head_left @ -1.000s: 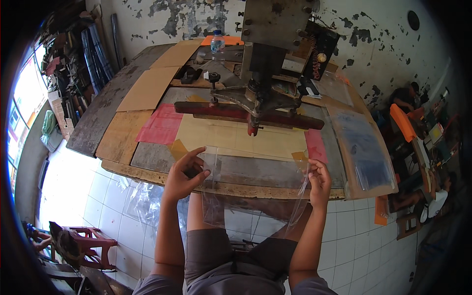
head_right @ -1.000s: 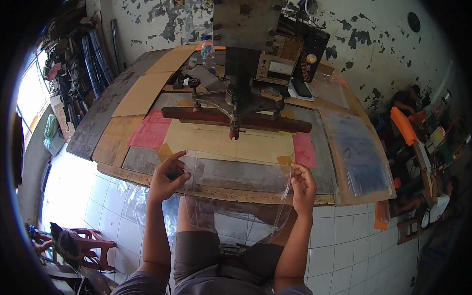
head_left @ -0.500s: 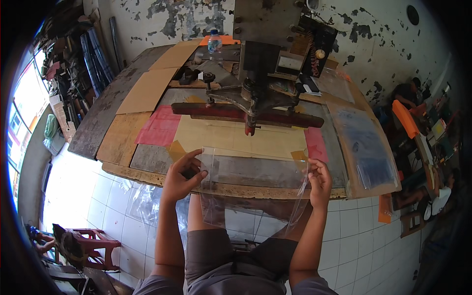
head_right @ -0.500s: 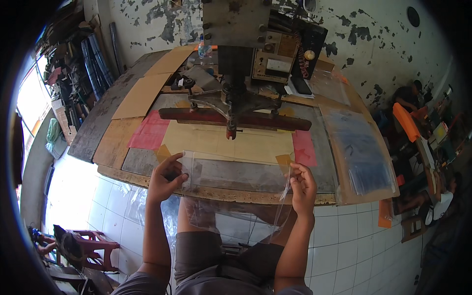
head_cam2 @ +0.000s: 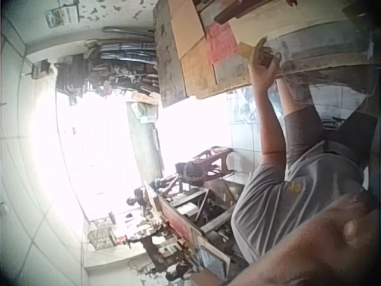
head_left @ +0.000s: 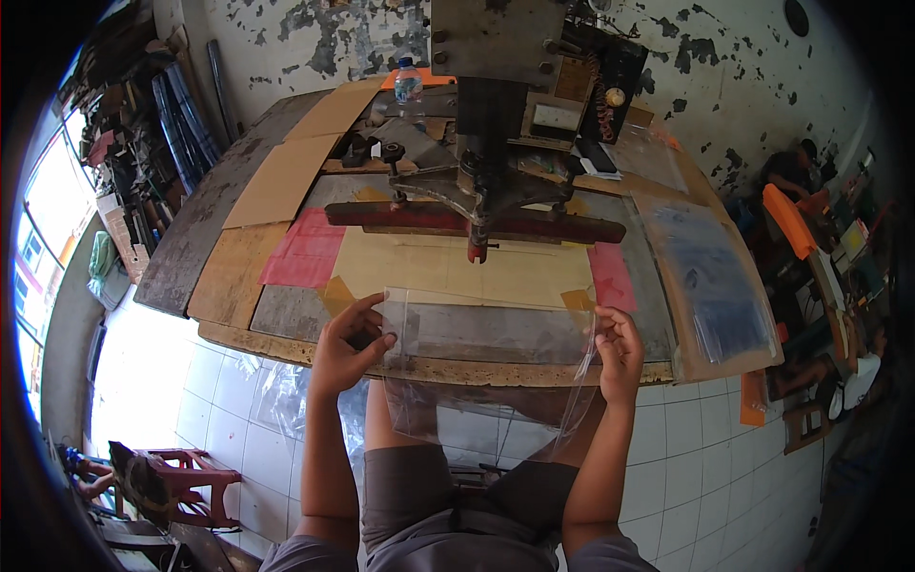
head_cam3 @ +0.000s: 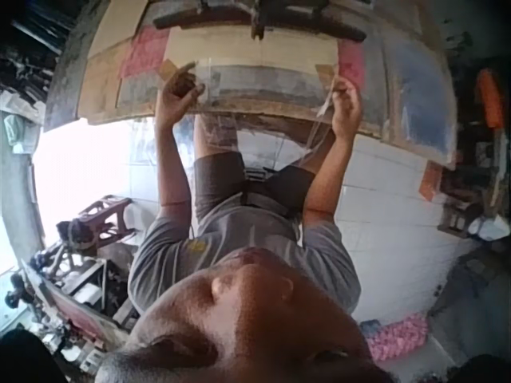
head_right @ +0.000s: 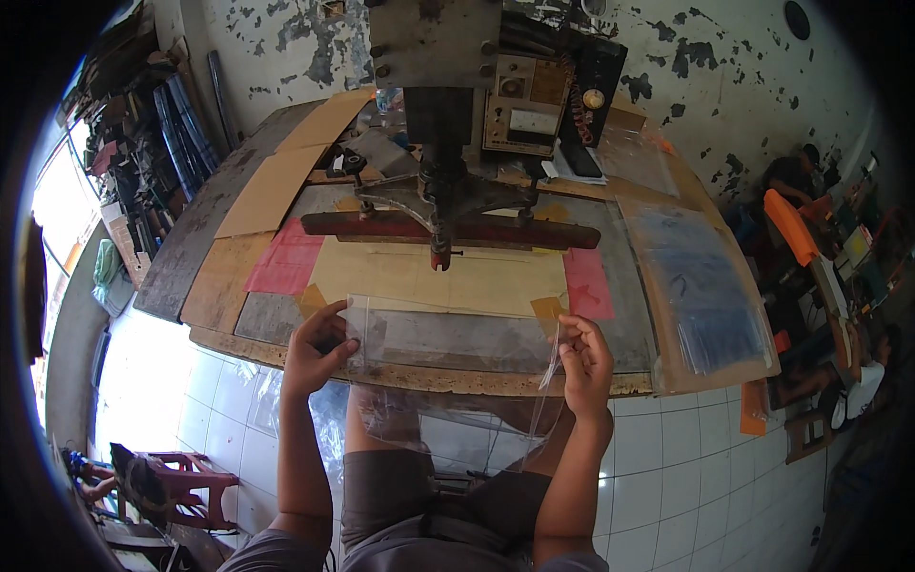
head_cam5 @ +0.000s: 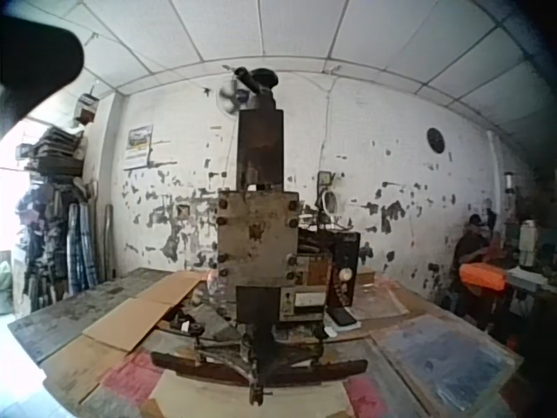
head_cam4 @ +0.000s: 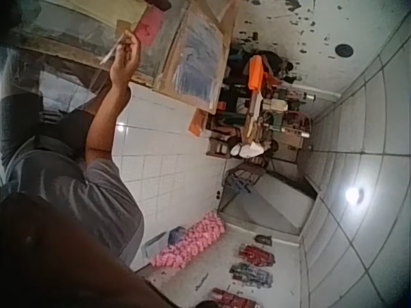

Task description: The person positions a clear plastic sheet on a wooden workbench under an industrial pressing machine, aligning it with tape guides before holding the sheet in place.

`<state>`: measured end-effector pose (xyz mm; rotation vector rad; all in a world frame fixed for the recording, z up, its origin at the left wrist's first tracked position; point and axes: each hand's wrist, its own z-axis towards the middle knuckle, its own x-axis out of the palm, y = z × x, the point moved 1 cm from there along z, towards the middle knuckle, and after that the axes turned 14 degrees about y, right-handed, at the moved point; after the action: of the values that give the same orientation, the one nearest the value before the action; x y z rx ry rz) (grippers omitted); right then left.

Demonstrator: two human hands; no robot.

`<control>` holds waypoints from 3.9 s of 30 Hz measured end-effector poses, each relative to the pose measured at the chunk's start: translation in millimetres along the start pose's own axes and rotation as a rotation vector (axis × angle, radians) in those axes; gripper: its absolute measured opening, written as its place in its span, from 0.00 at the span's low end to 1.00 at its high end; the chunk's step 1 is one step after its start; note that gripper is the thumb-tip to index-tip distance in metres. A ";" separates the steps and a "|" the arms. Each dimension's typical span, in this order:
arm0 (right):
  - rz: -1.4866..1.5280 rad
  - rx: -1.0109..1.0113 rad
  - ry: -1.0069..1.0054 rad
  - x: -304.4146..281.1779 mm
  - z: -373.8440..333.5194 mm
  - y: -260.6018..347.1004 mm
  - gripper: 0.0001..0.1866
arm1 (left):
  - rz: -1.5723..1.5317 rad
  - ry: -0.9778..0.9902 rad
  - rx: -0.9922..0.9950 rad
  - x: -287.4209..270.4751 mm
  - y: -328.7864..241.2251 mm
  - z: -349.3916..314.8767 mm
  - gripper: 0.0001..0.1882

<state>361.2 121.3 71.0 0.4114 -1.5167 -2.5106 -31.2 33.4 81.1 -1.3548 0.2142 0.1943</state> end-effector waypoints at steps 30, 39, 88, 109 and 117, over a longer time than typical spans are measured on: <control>-0.011 0.046 0.004 -0.6 0.8 -5.7 0.21 | 0.047 0.043 0.069 -5.3 -4.9 -1.5 0.30; -0.022 0.054 -0.002 0.8 0.7 -3.6 0.20 | 0.052 0.040 0.077 -6.0 -4.8 -2.1 0.29; 0.014 0.041 0.009 1.1 -1.0 0.7 0.18 | 0.058 0.053 -0.019 -8.8 7.7 -5.4 0.12; 0.056 0.063 0.023 -4.2 -1.3 -6.0 0.16 | -0.273 -0.929 -0.053 -113.1 34.6 -197.7 0.22; 0.010 0.060 -0.028 6.2 -1.2 0.9 0.13 | -0.491 -0.929 0.022 -80.5 30.7 -177.7 0.29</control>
<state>355.7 118.1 70.4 0.3780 -1.6042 -2.4782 -124.0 -135.5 37.8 -1.1320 -0.8812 0.3802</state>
